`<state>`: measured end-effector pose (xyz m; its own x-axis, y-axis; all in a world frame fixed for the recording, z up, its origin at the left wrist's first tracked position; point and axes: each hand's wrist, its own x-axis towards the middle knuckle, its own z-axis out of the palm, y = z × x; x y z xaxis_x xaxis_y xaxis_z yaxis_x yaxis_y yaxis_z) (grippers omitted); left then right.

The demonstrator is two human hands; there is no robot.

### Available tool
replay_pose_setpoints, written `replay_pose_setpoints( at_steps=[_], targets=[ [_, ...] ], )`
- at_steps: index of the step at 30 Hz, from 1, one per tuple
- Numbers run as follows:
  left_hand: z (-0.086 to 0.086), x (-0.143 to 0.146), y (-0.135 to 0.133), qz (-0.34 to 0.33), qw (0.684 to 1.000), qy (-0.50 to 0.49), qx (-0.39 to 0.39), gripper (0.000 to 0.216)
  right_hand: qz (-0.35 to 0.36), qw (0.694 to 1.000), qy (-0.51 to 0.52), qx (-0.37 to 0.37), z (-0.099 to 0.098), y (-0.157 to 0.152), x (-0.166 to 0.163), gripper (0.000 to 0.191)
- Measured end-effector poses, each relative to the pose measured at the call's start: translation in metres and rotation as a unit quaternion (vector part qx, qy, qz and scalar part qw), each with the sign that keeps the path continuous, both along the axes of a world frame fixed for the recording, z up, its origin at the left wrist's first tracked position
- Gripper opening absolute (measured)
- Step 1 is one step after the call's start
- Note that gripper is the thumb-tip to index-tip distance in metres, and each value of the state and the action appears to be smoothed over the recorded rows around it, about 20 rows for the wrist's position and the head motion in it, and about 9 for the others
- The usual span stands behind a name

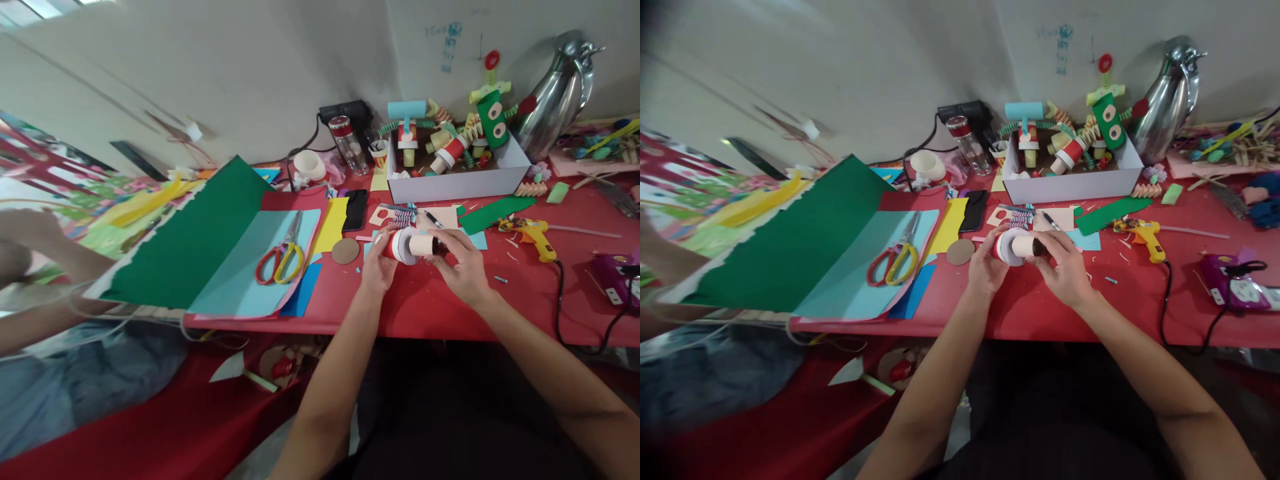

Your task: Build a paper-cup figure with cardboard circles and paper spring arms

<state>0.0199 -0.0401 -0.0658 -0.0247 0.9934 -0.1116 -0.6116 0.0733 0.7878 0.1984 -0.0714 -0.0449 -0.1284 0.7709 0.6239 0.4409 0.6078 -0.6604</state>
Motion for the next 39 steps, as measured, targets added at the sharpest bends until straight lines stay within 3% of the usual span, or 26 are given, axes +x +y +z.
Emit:
replay_pose_setpoints(
  at_steps=[12,24,29,34,36,39],
  targets=[
    [0.002,0.005,-0.003,0.014,0.999,0.016,0.026,0.023,-0.001,0.999,-0.019,-0.026,-0.004,0.003,0.001,0.034],
    [-0.001,0.007,-0.004,-0.005,1.000,0.012,0.004,0.019,-0.008,0.999,-0.024,-0.033,-0.009,0.002,-0.001,0.039],
    [0.001,0.004,-0.002,-0.005,1.000,-0.004,-0.003,0.015,0.001,0.999,-0.043,-0.016,-0.012,0.001,-0.005,0.049],
    [-0.002,0.000,0.000,-0.005,1.000,0.004,-0.014,0.020,0.031,0.999,-0.031,-0.001,-0.011,0.002,-0.001,0.076],
    [-0.004,0.000,0.001,-0.004,1.000,0.006,-0.016,0.019,0.037,0.999,-0.029,-0.004,-0.009,0.003,0.001,0.071],
    [-0.006,0.000,0.003,-0.002,1.000,0.002,-0.021,0.017,0.035,0.999,-0.022,-0.026,-0.006,0.004,0.004,0.050]
  ],
)
